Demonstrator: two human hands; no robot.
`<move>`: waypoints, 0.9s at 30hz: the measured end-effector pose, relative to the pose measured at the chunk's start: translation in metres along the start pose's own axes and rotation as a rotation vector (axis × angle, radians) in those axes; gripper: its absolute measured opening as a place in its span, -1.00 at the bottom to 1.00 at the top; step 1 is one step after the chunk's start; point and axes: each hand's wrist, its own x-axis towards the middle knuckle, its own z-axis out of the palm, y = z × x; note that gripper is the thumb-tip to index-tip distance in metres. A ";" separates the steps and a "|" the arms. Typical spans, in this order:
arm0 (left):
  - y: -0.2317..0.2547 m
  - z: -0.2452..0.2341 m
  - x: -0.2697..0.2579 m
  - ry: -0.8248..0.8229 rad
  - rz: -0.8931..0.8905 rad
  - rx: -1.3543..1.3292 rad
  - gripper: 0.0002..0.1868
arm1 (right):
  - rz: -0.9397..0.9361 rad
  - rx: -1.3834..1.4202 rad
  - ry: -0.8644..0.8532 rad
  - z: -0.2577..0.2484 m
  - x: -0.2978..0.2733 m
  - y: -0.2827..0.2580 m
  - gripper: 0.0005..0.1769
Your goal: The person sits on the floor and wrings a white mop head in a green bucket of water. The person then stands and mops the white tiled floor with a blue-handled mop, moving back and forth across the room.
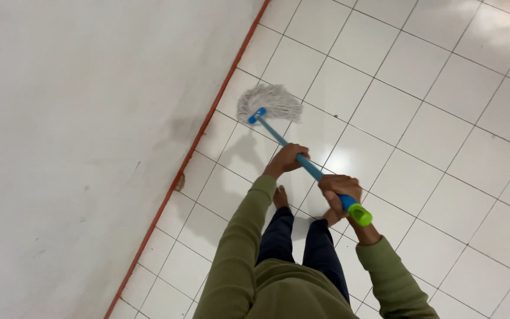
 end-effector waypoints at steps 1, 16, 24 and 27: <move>-0.006 -0.009 -0.012 0.033 -0.031 0.027 -0.88 | 0.070 -0.003 -0.047 0.006 -0.001 0.005 -0.57; -0.078 0.001 -0.044 0.236 -0.194 0.311 -0.73 | 0.340 0.122 0.081 0.018 -0.027 0.031 -0.55; -0.019 0.066 0.021 0.360 -0.047 0.154 -0.78 | 0.348 -0.061 0.104 -0.058 -0.007 -0.015 -0.46; 0.014 0.105 0.063 0.330 -0.054 0.090 -0.85 | 0.401 -0.256 0.097 -0.100 0.006 -0.046 -0.49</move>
